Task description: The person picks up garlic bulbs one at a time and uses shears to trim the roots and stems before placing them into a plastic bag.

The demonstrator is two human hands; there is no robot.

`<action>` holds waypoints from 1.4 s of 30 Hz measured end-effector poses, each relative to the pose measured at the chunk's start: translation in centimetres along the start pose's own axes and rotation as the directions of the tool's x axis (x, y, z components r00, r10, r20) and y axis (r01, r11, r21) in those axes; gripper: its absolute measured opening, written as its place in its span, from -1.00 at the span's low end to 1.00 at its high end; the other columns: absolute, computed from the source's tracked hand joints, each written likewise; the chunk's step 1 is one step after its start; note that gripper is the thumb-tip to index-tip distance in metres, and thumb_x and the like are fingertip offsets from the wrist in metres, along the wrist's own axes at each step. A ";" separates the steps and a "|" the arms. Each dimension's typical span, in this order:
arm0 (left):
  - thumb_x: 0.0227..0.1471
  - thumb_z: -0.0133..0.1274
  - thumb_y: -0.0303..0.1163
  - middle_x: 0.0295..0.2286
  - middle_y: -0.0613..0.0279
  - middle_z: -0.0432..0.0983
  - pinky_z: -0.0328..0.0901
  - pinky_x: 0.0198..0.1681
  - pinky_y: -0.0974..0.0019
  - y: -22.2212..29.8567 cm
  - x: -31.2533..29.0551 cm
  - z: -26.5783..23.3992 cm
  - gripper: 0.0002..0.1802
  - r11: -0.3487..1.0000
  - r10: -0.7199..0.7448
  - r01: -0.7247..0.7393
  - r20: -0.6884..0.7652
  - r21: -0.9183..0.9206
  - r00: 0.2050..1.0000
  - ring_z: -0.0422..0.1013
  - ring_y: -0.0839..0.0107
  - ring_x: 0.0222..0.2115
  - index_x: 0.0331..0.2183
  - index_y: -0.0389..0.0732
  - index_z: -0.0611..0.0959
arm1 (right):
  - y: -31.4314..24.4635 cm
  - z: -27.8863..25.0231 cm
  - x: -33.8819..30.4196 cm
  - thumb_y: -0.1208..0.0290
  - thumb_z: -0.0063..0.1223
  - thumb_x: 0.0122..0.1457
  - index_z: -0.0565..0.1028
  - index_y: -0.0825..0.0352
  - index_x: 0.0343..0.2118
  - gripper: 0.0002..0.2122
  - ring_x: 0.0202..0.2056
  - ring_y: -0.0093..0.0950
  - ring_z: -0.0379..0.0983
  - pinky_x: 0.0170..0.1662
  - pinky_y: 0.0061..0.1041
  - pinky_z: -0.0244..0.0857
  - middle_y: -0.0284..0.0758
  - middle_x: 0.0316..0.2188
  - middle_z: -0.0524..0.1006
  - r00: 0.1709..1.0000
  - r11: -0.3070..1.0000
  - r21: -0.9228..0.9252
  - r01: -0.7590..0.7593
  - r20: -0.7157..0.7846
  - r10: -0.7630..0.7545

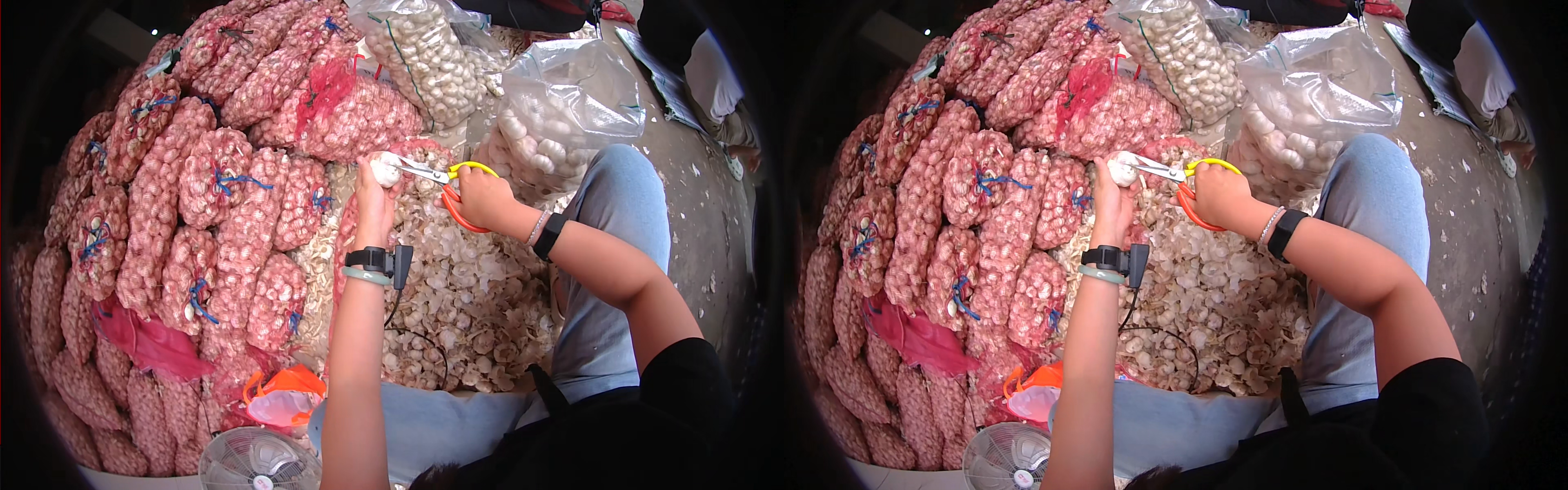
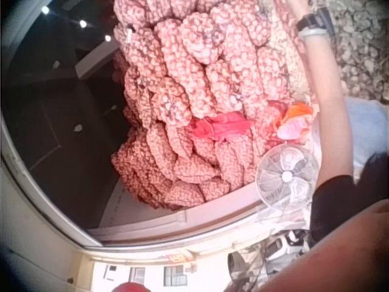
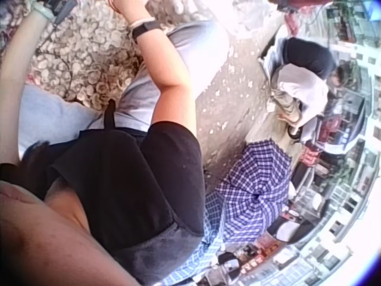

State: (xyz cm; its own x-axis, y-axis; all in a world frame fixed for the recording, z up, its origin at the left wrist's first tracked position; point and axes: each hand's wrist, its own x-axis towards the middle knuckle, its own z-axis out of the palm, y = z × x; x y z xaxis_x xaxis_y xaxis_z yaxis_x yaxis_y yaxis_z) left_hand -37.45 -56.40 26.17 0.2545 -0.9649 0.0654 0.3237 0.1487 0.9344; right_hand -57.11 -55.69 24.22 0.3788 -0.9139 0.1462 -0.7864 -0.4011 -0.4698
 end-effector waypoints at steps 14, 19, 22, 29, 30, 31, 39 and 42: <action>0.20 -0.41 0.04 -0.56 0.32 0.47 0.03 -0.77 0.57 0.0 0.6 0.4 -0.50 0.999 -0.015 0.015 -0.012 0.047 1.000 0.33 0.59 -0.67 -0.31 -0.14 0.47 | 1.7 1.7 1.2 -0.25 0.03 -0.10 0.33 0.53 -0.17 -0.23 -0.21 -0.03 0.38 -0.17 -0.23 0.30 0.04 -0.27 0.42 0.992 0.984 0.176 0.016 -0.129 0.007; 0.20 -0.46 0.06 -0.59 0.29 0.43 0.02 -0.74 0.52 0.4 0.9 -0.1 -0.43 0.993 -0.030 0.043 -0.121 0.108 0.992 0.25 0.55 -0.71 -0.35 -0.19 0.49 | 1.7 1.5 1.1 -0.25 0.06 -0.15 0.28 0.46 -0.13 -0.23 -0.14 -0.08 0.29 -0.07 -0.22 0.20 0.03 -0.21 0.32 0.926 0.982 0.035 0.188 -0.341 -0.165; 0.20 -0.41 0.04 -0.59 0.28 0.43 0.02 -0.76 0.53 0.4 0.9 -0.1 -0.48 0.986 -0.008 0.035 -0.165 0.160 0.986 0.25 0.56 -0.72 -0.36 -0.18 0.47 | 1.4 1.2 1.0 -0.22 0.08 -0.15 0.28 0.43 -0.14 -0.26 -0.15 -0.12 0.30 -0.08 -0.25 0.20 0.00 -0.23 0.33 0.913 0.973 -0.100 0.207 -0.336 -0.229; 0.19 -0.22 -0.11 -0.54 0.30 0.41 0.19 -0.59 0.49 -0.8 1.5 -0.8 -0.66 0.950 0.163 -0.116 -0.144 0.291 0.976 0.30 0.59 -0.58 -0.41 -0.19 0.37 | 1.4 0.8 0.6 -0.19 0.11 -0.15 0.31 0.42 -0.21 -0.32 -0.14 -0.12 0.29 -0.08 -0.21 0.19 -0.04 -0.26 0.35 0.956 0.986 -0.106 0.131 -0.249 -0.154; 0.19 -0.24 -0.10 -0.55 0.30 0.43 0.15 -0.68 0.51 -0.9 1.7 -1.0 -0.66 0.928 0.227 -0.176 -0.124 0.329 0.966 0.31 0.59 -0.63 -0.41 -0.17 0.38 | 1.4 1.0 0.6 -0.18 0.10 -0.13 0.32 0.41 -0.23 -0.34 -0.18 -0.13 0.33 -0.13 -0.23 0.23 -0.06 -0.30 0.38 0.961 0.987 -0.108 0.120 -0.239 -0.143; 0.19 -0.27 -0.09 -0.57 0.30 0.45 0.12 -0.76 0.53 -1.0 1.9 -1.2 -0.66 0.901 0.291 -0.237 -0.101 0.365 0.951 0.32 0.59 -0.69 -0.40 -0.16 0.39 | 1.3 1.0 0.6 -0.18 0.08 -0.11 0.32 0.41 -0.25 -0.36 -0.22 -0.15 0.37 -0.17 -0.24 0.27 -0.09 -0.34 0.41 0.964 0.988 -0.110 0.109 -0.229 -0.132; 0.20 -0.24 -0.14 -0.58 0.33 0.41 0.18 -0.70 0.51 -1.3 1.9 -1.5 -0.68 0.880 0.284 -0.242 -0.043 0.408 0.958 0.32 0.61 -0.65 -0.44 -0.16 0.39 | 1.3 0.6 0.4 -0.23 -0.05 -0.03 0.39 0.39 -0.35 -0.40 -0.45 -0.22 0.49 -0.44 -0.26 0.36 -0.18 -0.50 0.50 0.998 0.999 -0.027 0.045 -0.047 -0.047; 0.20 -0.22 -0.20 -0.58 0.36 0.34 0.18 -0.58 0.50 -1.4 1.6 -1.1 -0.70 0.894 0.279 -0.235 -0.063 0.382 0.958 0.26 0.63 -0.60 -0.48 -0.18 0.36 | 1.2 0.2 0.4 -0.25 -0.08 -0.02 0.44 0.39 -0.45 -0.40 -0.47 -0.20 0.49 -0.44 -0.24 0.36 -0.16 -0.55 0.51 0.999 0.999 -0.017 0.036 0.004 -0.036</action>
State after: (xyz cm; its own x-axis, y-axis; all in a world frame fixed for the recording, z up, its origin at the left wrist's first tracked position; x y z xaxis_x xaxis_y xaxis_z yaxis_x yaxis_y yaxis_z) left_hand -36.51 -57.88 24.55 0.3918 -0.8693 0.3013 -0.1189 0.2769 0.9535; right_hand -57.78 -56.50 23.56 0.4091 -0.8984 0.1595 -0.7803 -0.4351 -0.4492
